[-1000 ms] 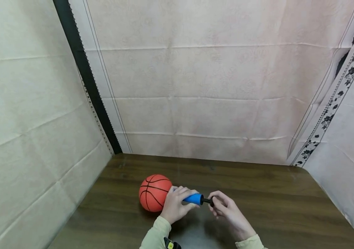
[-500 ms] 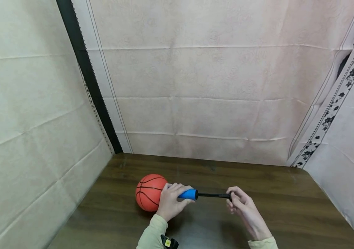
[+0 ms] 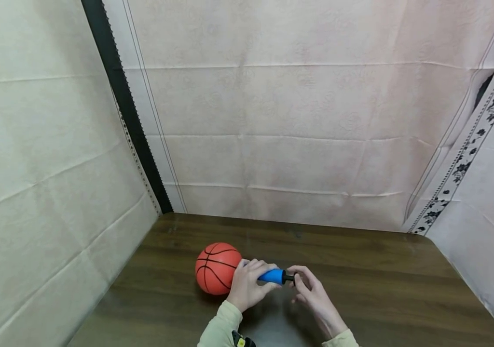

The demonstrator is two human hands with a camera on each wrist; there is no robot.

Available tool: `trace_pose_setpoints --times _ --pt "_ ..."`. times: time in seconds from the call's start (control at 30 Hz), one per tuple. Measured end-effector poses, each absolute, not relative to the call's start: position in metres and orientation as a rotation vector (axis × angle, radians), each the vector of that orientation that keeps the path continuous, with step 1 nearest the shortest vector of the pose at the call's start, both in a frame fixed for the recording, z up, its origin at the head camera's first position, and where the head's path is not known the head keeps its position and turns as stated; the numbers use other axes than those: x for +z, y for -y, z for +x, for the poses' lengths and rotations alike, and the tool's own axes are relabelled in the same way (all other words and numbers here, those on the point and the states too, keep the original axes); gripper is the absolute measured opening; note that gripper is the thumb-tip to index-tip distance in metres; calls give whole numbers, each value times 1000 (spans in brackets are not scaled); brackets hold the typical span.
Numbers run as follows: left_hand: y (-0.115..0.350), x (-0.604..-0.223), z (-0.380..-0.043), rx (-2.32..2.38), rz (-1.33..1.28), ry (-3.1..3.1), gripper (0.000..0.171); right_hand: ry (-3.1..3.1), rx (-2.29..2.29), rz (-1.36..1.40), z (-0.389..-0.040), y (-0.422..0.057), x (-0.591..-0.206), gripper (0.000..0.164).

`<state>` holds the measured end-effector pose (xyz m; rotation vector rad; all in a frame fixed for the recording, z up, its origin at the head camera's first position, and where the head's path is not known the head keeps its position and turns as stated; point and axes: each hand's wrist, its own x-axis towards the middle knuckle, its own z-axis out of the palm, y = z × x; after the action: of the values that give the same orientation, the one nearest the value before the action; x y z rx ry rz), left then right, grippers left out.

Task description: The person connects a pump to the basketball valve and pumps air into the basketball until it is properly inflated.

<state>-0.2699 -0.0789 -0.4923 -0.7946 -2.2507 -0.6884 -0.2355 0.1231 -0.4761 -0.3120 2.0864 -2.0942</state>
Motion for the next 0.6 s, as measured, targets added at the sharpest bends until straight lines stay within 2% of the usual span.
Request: trace_pose_setpoints --times 0.2,0.37,0.43,0.6 --pt "75 -490 -268 -616 -873 2369 37 -2335 -1949 -428 -236 -114 -478 38" --pt "90 -470 -258 -594 -927 2508 46 -2477 -1973 -209 -235 -107 -478 37" --pt "101 -457 -253 -579 -790 2510 46 -2492 -1982 -147 -233 -106 -477 34" --pt "125 -441 -246 -671 -249 2579 48 -2509 -2011 -110 -228 -106 -475 32"
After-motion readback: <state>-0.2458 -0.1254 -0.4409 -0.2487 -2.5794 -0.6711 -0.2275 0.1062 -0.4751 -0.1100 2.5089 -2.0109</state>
